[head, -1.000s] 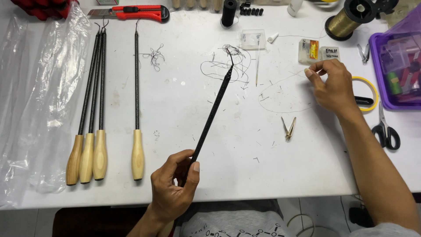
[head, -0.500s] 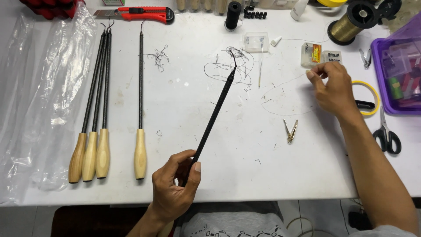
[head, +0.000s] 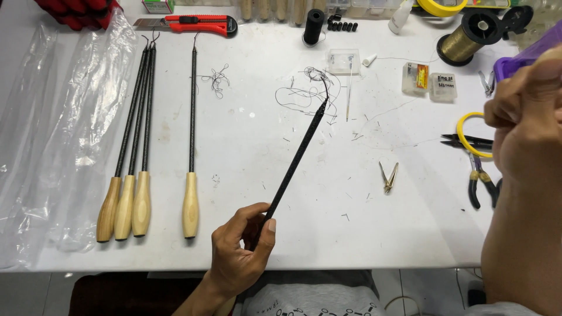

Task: The person selects a long tool with a wooden handle and a metal tip, then uses a thin needle-like tool to thread a small wire through the tip. They use pliers to bend and secure the wire, repeating the threading and bending steps to assemble the tool tip.

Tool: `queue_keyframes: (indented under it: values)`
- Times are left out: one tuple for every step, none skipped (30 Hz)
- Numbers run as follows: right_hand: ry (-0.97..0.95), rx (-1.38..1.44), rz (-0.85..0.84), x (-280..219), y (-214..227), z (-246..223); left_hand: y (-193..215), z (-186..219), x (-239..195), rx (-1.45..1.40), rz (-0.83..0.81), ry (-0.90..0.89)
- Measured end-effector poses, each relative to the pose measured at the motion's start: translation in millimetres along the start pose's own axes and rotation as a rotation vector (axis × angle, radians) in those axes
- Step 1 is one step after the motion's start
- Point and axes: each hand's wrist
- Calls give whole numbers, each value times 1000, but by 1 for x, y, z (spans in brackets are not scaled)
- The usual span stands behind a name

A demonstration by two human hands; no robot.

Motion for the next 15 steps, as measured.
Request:
queue_keyframes:
  values:
    - [0, 0, -1, -6, 7, 5, 0, 0, -1, 0, 0, 1]
    - [17, -21, -9, -12, 14, 11, 0, 0, -1, -5, -4, -6]
    - [36, -42, -16, -17, 21, 16, 0, -1, -1, -10, -8, -15]
    - [38, -43, -16, -19, 18, 9, -1, -1, -2, -11, -8, -16]
    - [36, -23, 3, -20, 16, 3, -2, -1, -2, -1, -15, -21]
    - [34, -3, 22, -22, 13, -4, -3, -1, -3, 9, -23, -26]
    - [37, -4, 24, -25, 9, -15, -5, -1, -4, 8, -23, -28]
    - [-5, 5, 5, -28, 5, -26, -7, -2, -5, 5, -33, -57]
    - [-48, 15, -15, -31, 1, -36, -9, -3, -7, 2, -43, -83]
    - [-47, 15, -15, -34, 1, -39, -11, -4, -8, 2, -42, -84]
    - [-28, 15, -9, -38, 0, -43, -13, -4, -9, 0, -41, -104]
    - [-9, 15, -3, -42, 0, -46, -15, -5, -10, -1, -41, -125]
    - [-10, 16, -4, -48, 14, -23, -16, -6, -11, 0, -40, -123]
    - [11, 23, -45, -54, 29, 0, -17, -6, -12, 3, -44, -140]
    - [32, 27, -83, -61, 45, 23, -19, -7, -12, 4, -48, -160]
Point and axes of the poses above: each hand's wrist, its own x-axis towards the middle knuckle, its own y-axis out of the back of the hand, z = x × y, and after that the axes turned 5 degrees about -x, right-handed
